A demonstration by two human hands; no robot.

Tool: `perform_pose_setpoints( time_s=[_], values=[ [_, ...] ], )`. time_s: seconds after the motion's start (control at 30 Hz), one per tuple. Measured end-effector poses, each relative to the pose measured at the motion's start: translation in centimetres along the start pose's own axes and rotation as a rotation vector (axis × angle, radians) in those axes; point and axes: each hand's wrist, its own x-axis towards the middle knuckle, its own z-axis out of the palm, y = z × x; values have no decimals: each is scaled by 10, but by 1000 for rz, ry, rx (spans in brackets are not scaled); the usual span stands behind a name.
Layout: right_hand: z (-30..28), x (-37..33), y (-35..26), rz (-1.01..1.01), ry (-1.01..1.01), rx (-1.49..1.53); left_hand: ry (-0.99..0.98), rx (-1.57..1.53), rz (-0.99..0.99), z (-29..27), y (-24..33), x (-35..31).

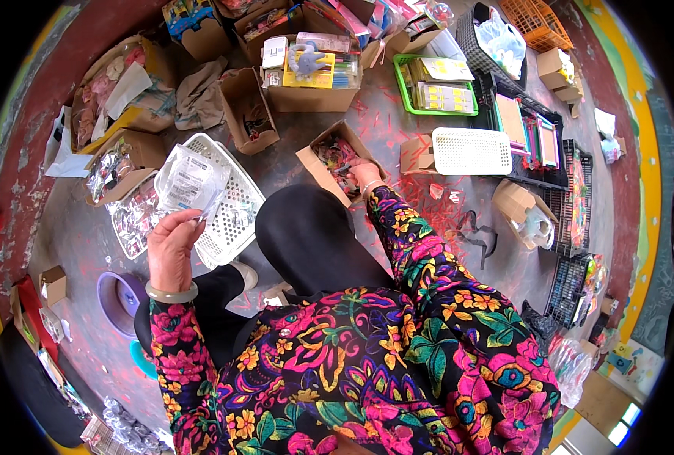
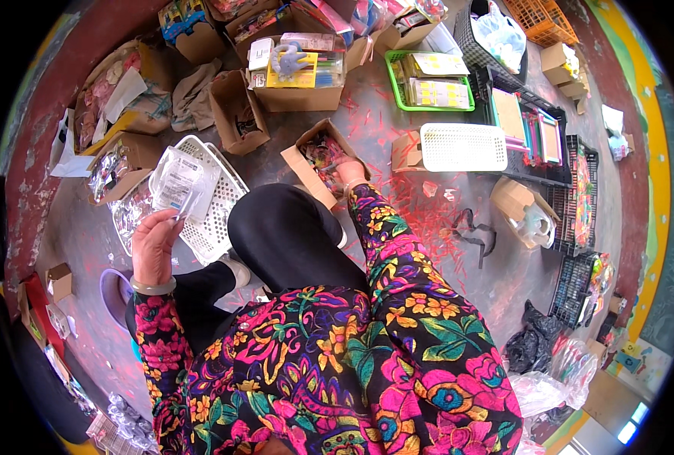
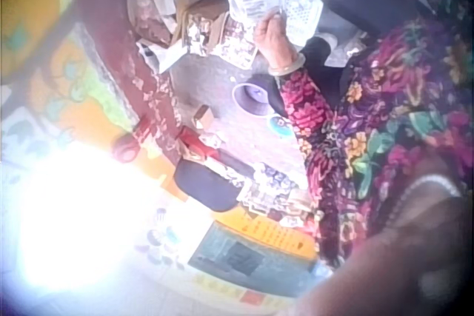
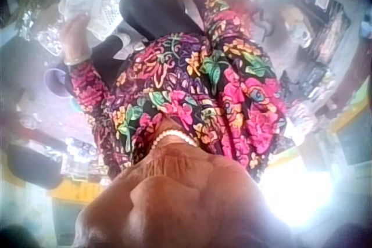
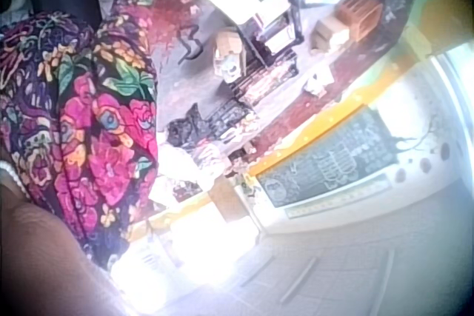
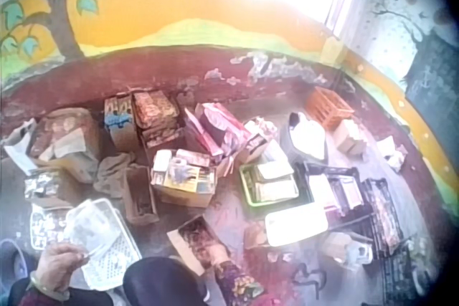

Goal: The person sits on the floor and repeatedly picks small items from a white basket, places them into small clear plastic bags, and then puts the filled bags into a cardboard box. The process is repeated continuously with different small items.

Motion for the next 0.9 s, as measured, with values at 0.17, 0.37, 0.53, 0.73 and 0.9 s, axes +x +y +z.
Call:
perform_pose_setpoints(
  time_s=[0.17, 0.37, 0.53, 0.73, 0.9],
  values=[
    [19, -27, -22, -677, 79, -863, 9, -1, -7, -3, -2, -4],
    [42, -52, -48, -644, -46, -1314, -6, 26, -32, -7, -6, -2],
    [44, -37, -41, -800, -43, -1435, -23, -46, -80, -6, -5, 0],
    [40, -58, -51, -671, 75, -1253, -32, -167, -167, -11, -4, -2],
    [21, -50, -65, -643, 117, -868, -63, -184, -215, -12, -6, 4]
  ],
)
